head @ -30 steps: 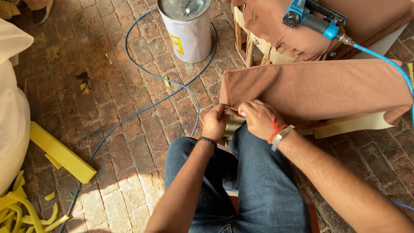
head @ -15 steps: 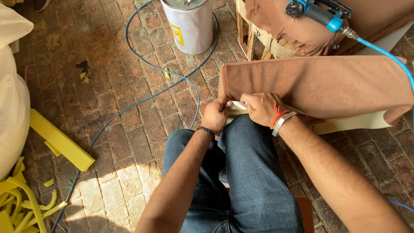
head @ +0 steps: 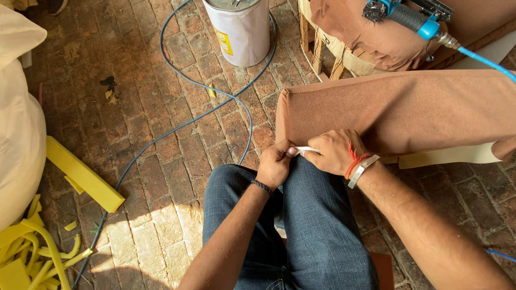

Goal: The person smooths and folds a brown fabric over a rectangular foam cushion, then uses a pneumatic staple gun to secure the fabric to the underside of the cushion frame. The person repeatedly pulls, folds, and staples the fabric along the edges to create a taut cover.

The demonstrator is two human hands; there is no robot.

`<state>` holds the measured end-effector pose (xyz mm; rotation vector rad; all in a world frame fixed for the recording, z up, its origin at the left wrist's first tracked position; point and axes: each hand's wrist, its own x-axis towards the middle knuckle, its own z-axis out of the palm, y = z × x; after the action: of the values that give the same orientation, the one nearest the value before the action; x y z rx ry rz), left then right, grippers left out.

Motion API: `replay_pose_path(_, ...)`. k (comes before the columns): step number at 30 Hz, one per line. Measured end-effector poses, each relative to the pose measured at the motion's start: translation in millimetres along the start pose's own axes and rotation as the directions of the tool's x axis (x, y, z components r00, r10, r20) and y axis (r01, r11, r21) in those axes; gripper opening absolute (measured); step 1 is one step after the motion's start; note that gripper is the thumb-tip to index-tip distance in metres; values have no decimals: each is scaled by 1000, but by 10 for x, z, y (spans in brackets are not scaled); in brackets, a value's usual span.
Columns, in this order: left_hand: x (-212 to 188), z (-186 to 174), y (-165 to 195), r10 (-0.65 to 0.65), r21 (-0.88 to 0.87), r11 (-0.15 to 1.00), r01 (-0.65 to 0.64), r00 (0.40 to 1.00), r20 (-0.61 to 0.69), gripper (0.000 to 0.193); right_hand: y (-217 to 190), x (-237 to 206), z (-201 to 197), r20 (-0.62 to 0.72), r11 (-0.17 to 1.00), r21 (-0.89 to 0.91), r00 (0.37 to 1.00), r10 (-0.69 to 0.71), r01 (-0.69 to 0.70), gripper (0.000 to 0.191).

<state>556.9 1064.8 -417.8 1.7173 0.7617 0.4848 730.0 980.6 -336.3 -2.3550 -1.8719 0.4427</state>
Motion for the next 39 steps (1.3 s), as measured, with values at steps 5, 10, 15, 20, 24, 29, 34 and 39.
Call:
replay_pose_path(5,-44,89,-41,88,45,995,-85,993,-78,15,45,46,7,61,999,24,998,28,-29,33)
replay_pose_path(10,-101,173,-145,224,98,973,-210,961,-162,12,52,83,-20,50,997,70,999,-21,18,34)
replay_pose_path(15,-209,360,-218,354,267,921,-285,898,-262,5,87,15,-20,-67,983,69,984,-164,168,35)
replay_pose_path(20,-198,401,-246,418,374,878,-300,861,-290,7,101,-154,81,-192,955,32,940,-283,294,8)
replay_pose_path(24,-136,343,-256,506,410,823,-393,836,-214,10,61,-267,305,-495,936,-38,807,-321,349,11)
replay_pose_path(29,-100,105,-169,402,316,878,-359,912,-83,16,164,-185,504,-594,893,-223,672,-442,390,18)
replay_pose_path(34,76,-340,-38,110,47,993,-106,991,-83,41,227,-107,608,-545,890,-290,703,-456,352,20)
replay_pose_path(39,481,-304,41,152,314,925,-212,967,204,64,184,-119,625,-578,902,-277,692,-432,331,20)
